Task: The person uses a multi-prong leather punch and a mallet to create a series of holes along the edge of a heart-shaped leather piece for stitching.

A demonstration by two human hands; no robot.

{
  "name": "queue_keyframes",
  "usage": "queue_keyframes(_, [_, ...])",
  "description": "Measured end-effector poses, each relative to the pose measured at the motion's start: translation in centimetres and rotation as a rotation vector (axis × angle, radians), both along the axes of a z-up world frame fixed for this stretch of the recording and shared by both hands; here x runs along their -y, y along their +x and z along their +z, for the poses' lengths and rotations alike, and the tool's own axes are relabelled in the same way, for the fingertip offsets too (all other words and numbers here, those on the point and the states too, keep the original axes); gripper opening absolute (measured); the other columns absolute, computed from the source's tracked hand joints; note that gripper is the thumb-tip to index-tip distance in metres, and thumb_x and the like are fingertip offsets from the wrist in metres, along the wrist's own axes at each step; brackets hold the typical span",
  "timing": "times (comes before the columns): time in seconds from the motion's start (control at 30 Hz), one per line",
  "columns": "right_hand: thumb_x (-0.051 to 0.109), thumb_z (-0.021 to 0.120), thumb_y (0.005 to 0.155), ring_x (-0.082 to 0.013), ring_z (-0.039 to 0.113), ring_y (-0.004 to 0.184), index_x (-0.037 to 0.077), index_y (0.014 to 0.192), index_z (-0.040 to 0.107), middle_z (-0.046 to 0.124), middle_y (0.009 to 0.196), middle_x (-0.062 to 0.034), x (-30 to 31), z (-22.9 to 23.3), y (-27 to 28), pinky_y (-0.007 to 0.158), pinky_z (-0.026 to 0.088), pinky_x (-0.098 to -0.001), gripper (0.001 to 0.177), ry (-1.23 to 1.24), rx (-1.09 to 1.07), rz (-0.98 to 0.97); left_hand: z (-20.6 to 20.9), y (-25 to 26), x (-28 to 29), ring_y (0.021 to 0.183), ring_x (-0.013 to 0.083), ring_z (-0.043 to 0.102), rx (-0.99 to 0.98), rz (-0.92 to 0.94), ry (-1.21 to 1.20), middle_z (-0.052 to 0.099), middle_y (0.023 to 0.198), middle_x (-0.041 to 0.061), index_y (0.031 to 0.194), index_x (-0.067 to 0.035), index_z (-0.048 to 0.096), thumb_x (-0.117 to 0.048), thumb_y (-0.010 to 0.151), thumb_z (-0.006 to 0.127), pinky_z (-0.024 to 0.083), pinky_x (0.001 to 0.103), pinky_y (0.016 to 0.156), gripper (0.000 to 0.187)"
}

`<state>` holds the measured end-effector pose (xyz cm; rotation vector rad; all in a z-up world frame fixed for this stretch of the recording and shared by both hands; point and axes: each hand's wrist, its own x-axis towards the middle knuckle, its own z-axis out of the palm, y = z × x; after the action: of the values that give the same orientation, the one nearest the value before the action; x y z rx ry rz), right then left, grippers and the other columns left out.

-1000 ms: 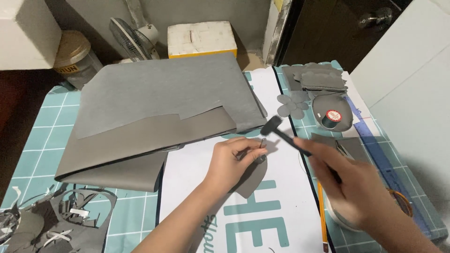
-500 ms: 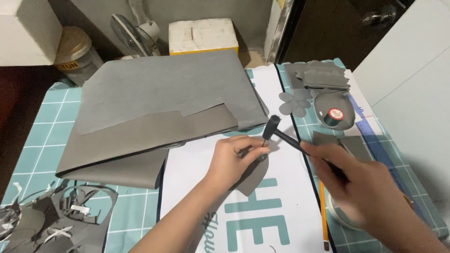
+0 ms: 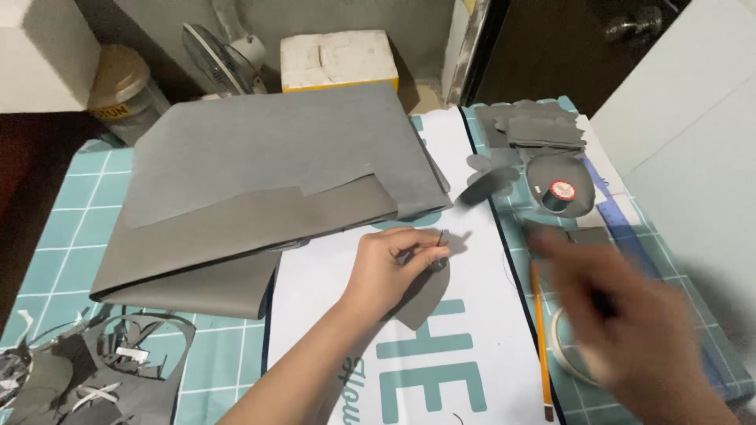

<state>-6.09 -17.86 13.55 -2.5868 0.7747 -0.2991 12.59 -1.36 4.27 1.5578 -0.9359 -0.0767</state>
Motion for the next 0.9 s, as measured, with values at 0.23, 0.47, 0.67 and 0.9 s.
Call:
queue_keyframes(0.23, [0.018,0.063,0.1,-0.0126,0.036,0.05,0.022,0.127,0.071,0.049,0.055,0.0023,-1.0,-1.0,-0.1,0.053,0.032,-0.0262,0.029,-0.059,0.327,0.056,0.0,-0.2,0.0,0.086,0.0136,0.074,0.0,0.008,0.013,0.08,0.096,0.003,0.094,-0.008,0.079,-0.025,0.088,0.078,0.059,0.024,0.077,0.018])
queue_keyframes(0.47, [0.015,0.067,0.095,-0.0047,0.049,0.058,0.017,0.125,0.073,0.078,0.103,0.007,-0.9,-0.4,-0.4,0.056,0.042,-0.0211,0.031,0.058,0.363,0.078,-0.3,-0.5,-0.2,0.089,0.0159,0.075,0.021,0.001,-0.004,0.079,0.093,0.004,0.092,-0.007,0.077,-0.022,0.088,0.077,0.059,0.025,0.078,0.016])
queue_keyframes(0.67, [0.021,0.067,0.096,-0.0054,0.057,0.069,0.025,0.129,0.074,0.076,0.092,0.0098,0.1,-0.7,0.6,0.067,0.046,-0.0233,0.034,0.137,0.255,0.001,0.1,-0.2,-0.3,0.094,0.0166,0.076,-0.001,-0.005,0.014,0.08,0.1,0.005,0.094,-0.009,0.079,-0.023,0.087,0.078,0.06,0.026,0.082,0.016])
queue_keyframes(0.9, [0.026,0.066,0.093,-0.0169,0.037,0.046,0.034,0.125,0.076,0.051,0.05,-0.0018,1.2,-2.1,-0.3,0.049,0.038,-0.0277,0.034,-0.003,0.07,0.142,0.0,-0.2,0.0,0.083,0.0129,0.072,0.025,0.011,0.015,0.08,0.097,0.003,0.092,-0.008,0.077,-0.025,0.088,0.078,0.057,0.024,0.076,0.018])
